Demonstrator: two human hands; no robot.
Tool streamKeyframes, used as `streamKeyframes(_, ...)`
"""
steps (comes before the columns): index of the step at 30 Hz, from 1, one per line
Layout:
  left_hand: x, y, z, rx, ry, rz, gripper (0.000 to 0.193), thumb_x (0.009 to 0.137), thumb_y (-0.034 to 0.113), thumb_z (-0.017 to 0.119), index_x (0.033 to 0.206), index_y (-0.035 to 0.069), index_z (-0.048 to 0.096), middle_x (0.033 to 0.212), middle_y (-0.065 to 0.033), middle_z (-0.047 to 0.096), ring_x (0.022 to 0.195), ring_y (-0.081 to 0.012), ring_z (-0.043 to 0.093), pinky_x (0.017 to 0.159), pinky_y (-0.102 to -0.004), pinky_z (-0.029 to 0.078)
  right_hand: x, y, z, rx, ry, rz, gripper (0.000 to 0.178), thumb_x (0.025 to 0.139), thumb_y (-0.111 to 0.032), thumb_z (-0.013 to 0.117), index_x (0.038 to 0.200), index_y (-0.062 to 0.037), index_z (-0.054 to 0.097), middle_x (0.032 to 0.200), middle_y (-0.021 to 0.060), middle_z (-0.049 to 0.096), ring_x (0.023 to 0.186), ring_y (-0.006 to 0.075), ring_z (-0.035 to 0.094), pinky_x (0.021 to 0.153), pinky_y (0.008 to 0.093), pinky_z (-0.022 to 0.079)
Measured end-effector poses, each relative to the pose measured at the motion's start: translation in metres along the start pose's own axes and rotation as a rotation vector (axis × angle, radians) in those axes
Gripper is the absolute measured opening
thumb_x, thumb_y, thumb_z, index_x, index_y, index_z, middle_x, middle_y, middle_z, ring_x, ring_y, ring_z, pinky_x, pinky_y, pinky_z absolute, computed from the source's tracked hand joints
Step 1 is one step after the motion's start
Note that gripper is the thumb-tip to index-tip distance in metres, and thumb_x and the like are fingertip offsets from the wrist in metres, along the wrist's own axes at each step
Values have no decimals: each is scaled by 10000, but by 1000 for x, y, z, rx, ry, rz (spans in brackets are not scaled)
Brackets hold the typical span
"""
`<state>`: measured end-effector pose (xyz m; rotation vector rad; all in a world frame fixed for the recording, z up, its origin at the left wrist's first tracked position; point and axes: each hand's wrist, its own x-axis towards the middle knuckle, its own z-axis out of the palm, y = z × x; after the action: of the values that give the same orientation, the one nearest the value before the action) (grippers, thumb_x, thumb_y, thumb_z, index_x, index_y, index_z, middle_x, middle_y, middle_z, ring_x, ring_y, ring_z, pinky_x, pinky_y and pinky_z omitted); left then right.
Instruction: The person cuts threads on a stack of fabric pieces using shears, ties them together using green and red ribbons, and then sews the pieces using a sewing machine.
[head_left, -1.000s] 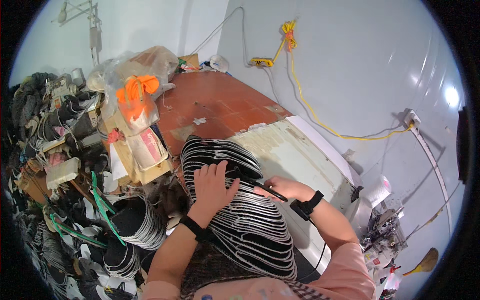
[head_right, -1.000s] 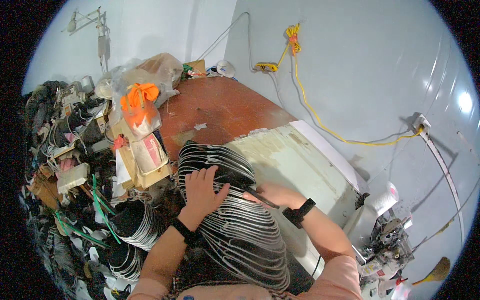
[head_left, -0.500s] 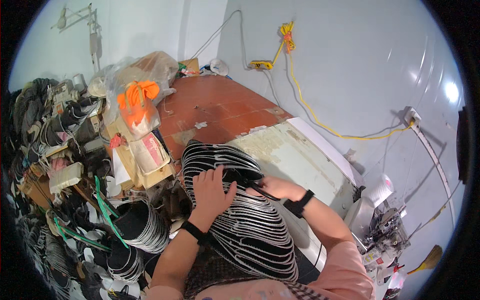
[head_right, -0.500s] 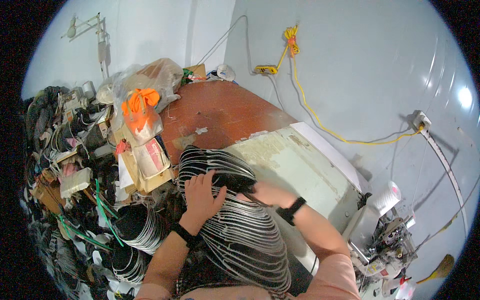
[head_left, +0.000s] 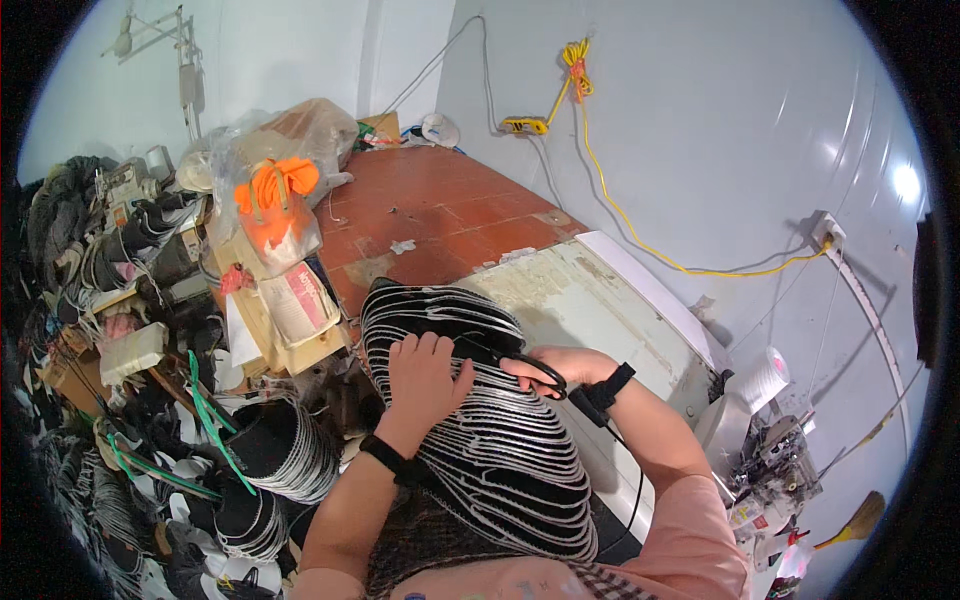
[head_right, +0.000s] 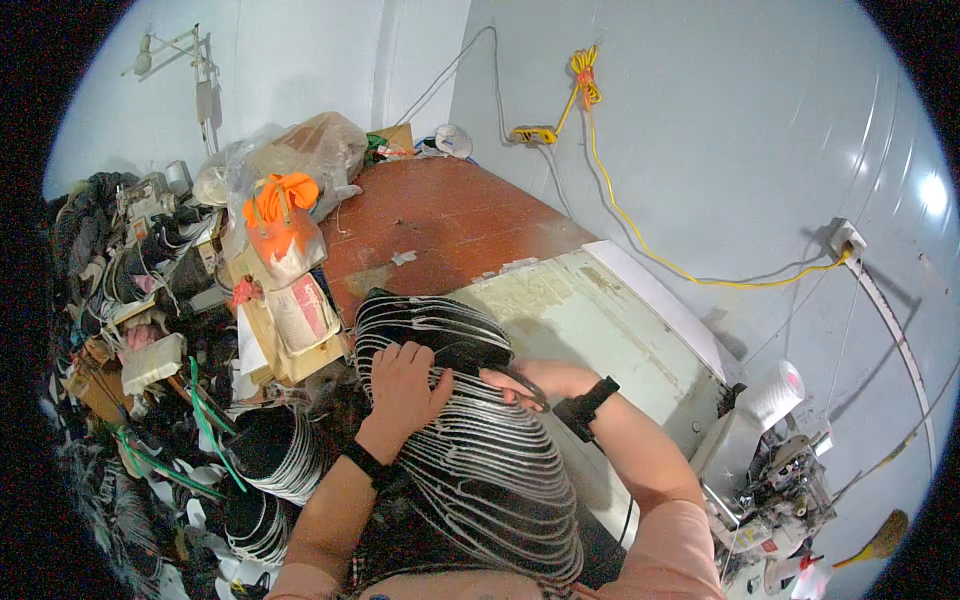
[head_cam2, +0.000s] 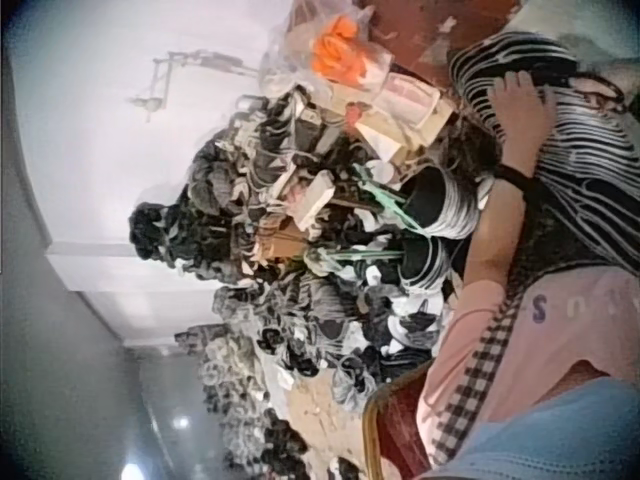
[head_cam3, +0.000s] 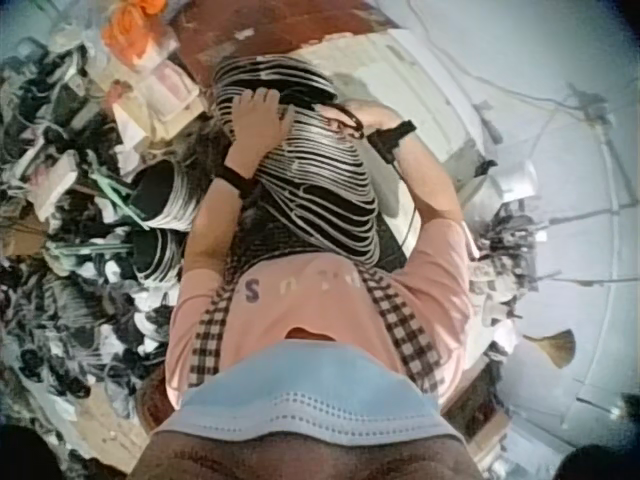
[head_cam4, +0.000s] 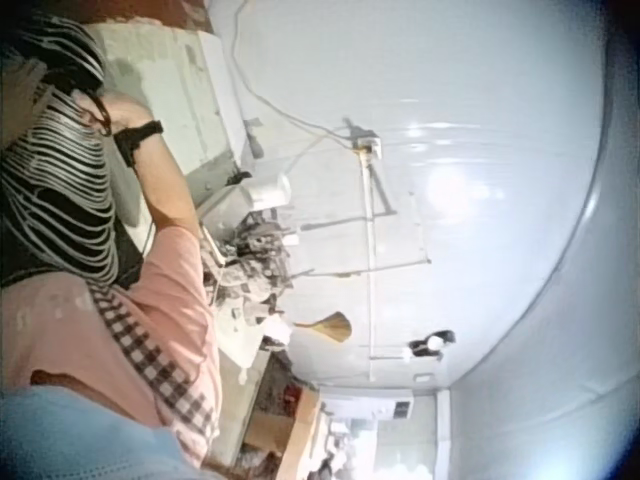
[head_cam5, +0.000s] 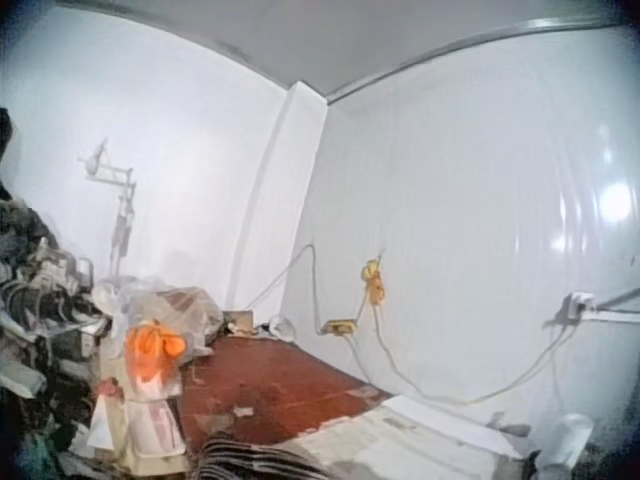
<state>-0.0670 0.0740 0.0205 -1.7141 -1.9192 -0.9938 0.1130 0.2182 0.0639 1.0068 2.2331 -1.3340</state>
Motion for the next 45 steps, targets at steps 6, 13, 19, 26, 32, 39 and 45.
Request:
streamKeyframes(6, 0, -4, 9, -95, 115, 4, 250, 706, 287, 658, 715, 86, 510, 724, -71, 492, 717, -263, 488, 654, -391, 361, -27, 10, -1, -375, 136, -66, 774, 881, -688, 319, 621, -11, 590, 492, 66, 477, 437, 177, 488, 472, 312, 421)
streamKeyframes(13, -4, -6, 7, -103, 120, -3, 252, 694, 283, 678, 731, 90, 521, 732, -64, 499, 716, -256, 491, 652, -380, 365, -37, 0, -26, -125, -106, 87, 677, 844, -678, 448, 814, -17, 595, 517, -13, 463, 460, 91, 475, 430, 254, 373)
streamKeyframes(19, 0, -6, 5, -115, 81, -25, 319, 705, 312, 671, 875, 59, 578, 806, -83, 554, 741, -267, 521, 640, -387, 381, 35, -5, -9, -284, 29, -150, 448, 849, -398, 518, 604, -27, 575, 514, 56, 530, 465, 165, 523, 450, 321, 411)
streamKeyframes(26, -1, -14, 10, -72, -23, -4, 366, 723, 337, 658, 876, 12, 586, 864, -131, 558, 751, -298, 544, 653, -402, 415, -41, -11, -8, -525, 200, -289, 617, 873, -558, 495, 661, 9, 615, 489, 99, 503, 459, 217, 490, 472, 358, 388)
streamKeyframes(32, 2, -11, 14, -80, 42, -9, 320, 727, 342, 658, 743, 48, 530, 857, -131, 550, 742, -294, 546, 633, -416, 426, -40, -8, -28, -145, -89, -42, 650, 839, -684, 454, 809, -44, 566, 501, -31, 427, 438, 84, 430, 423, 240, 328)
streamKeyframes(39, 0, -10, 5, -129, 26, -10, 330, 741, 337, 652, 794, 33, 535, 826, -127, 529, 738, -295, 539, 630, -394, 437, 41, -18, -5, -396, 157, -50, 741, 829, -703, 431, 647, -5, 598, 555, 89, 554, 488, 174, 518, 476, 316, 423)
streamKeyframes(45, -1, -14, 11, -196, 66, -45, 358, 748, 334, 655, 901, 24, 566, 809, -133, 502, 752, -306, 541, 659, -398, 449, -32, -21, -14, -490, 166, -150, 724, 838, -676, 462, 688, 19, 602, 584, 102, 548, 548, 192, 521, 520, 318, 421)
